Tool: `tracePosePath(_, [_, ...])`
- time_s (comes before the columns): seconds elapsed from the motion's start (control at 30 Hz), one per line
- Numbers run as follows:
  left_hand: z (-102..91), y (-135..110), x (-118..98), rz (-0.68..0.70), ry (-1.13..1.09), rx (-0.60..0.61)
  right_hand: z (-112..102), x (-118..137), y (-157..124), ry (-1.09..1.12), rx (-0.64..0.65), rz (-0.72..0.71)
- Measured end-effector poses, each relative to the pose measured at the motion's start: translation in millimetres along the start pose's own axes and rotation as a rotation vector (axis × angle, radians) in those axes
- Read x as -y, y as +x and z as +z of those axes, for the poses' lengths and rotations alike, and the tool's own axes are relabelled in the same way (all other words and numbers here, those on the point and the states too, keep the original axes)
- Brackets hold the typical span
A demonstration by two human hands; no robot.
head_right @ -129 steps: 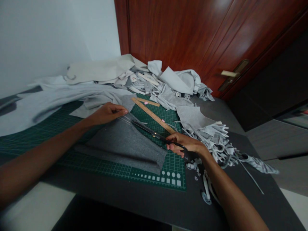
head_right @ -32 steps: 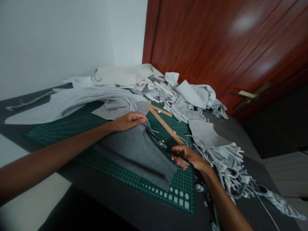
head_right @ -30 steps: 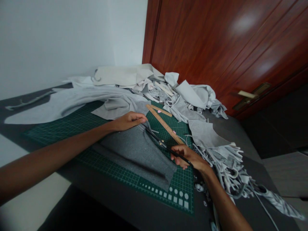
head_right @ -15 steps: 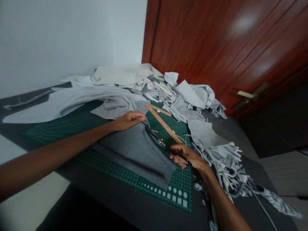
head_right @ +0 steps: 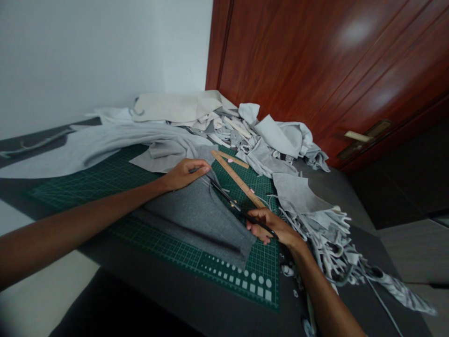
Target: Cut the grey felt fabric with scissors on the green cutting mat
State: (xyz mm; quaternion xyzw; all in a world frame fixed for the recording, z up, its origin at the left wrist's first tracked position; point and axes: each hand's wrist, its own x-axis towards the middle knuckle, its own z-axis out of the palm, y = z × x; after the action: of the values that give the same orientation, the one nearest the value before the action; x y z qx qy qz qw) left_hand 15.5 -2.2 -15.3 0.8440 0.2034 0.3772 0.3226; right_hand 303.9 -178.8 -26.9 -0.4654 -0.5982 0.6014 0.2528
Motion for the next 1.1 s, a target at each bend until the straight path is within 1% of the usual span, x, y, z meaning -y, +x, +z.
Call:
tracePosePath(0.17, [2.1, 0.0, 3.1, 0.008, 0.013, 0.005, 0.6, 1.2, 0.4, -0.005, -0.01, 0.008])
tracePosePath(0.33, [2.9, -0.3, 6.3, 0.016, 0.03, 0.0, -1.0, -4.4, 1.5, 0.021, -0.021, 0.037])
tracePosePath(0.57, [2.7, 0.0, 3.5, 0.011, 0.023, -0.001, -0.2, -4.1, 2.9, 0.003, -0.031, 0.068])
tracePosePath(1.1, [3.7, 1.1, 5.9, 0.0, 0.022, 0.005, 1.1, -0.3, 2.2, 0.008, -0.006, 0.027])
